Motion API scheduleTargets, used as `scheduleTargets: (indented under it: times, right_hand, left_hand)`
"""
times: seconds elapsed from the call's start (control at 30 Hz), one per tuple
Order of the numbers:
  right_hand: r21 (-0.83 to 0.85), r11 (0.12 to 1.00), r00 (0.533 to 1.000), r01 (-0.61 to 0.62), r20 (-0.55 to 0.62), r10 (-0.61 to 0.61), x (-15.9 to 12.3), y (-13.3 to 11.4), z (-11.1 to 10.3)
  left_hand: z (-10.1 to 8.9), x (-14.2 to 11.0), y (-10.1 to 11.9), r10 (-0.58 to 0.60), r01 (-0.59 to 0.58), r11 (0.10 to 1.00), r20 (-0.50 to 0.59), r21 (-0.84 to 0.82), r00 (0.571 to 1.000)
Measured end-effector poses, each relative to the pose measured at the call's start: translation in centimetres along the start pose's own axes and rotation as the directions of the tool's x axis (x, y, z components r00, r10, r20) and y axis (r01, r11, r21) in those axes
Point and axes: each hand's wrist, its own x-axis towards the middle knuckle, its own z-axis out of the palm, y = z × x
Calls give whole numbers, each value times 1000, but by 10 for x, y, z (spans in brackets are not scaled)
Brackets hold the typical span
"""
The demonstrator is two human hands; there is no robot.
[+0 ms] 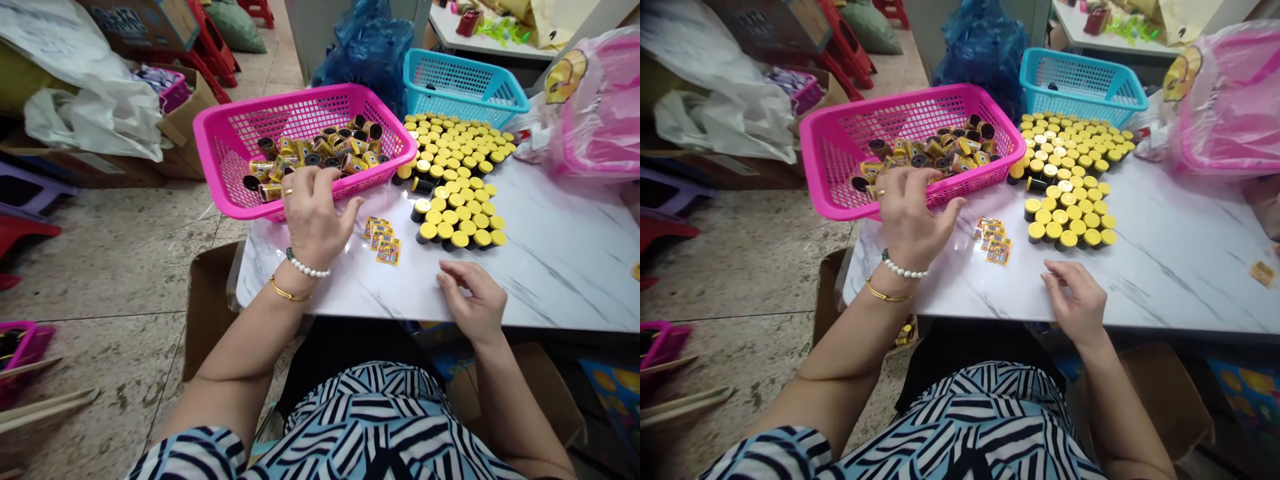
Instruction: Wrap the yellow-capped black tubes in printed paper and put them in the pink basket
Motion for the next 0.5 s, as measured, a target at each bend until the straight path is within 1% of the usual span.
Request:
scheduleTargets:
  times: [0.1, 0.17, 0.2, 0.27, 0.37, 0.43, 0.5]
  right_hand:
    - [-52, 994, 994, 94, 64, -91, 1, -6, 14]
    - [-98, 987, 983, 127, 149, -111, 10, -14, 30]
    - [-139, 981, 974, 133, 201, -104, 17, -19, 39]
    - [-258, 958, 954, 129, 295, -49, 32, -29, 56]
    - [-398, 911, 924, 108, 379, 56, 49, -36, 74]
    - [-409, 907, 916, 102, 395, 75, 51, -34, 77]
    - [-347, 933, 931, 95, 364, 40, 47, -28, 75]
  left_hand:
    - [3, 0, -2, -3, 0, 994, 23, 109, 1000]
    - [4, 2, -6, -14, 8, 985, 29, 171, 999]
    - [4, 3, -8, -16, 10, 982, 35, 190, 999]
    - [3, 6, -10, -20, 11, 978, 41, 210, 999]
    - [-3, 7, -9, -16, 12, 974, 16, 228, 1000]
    - [-9, 2, -4, -5, 14, 976, -41, 219, 999]
    - [-15, -11, 6, -15, 25, 991, -78, 130, 997]
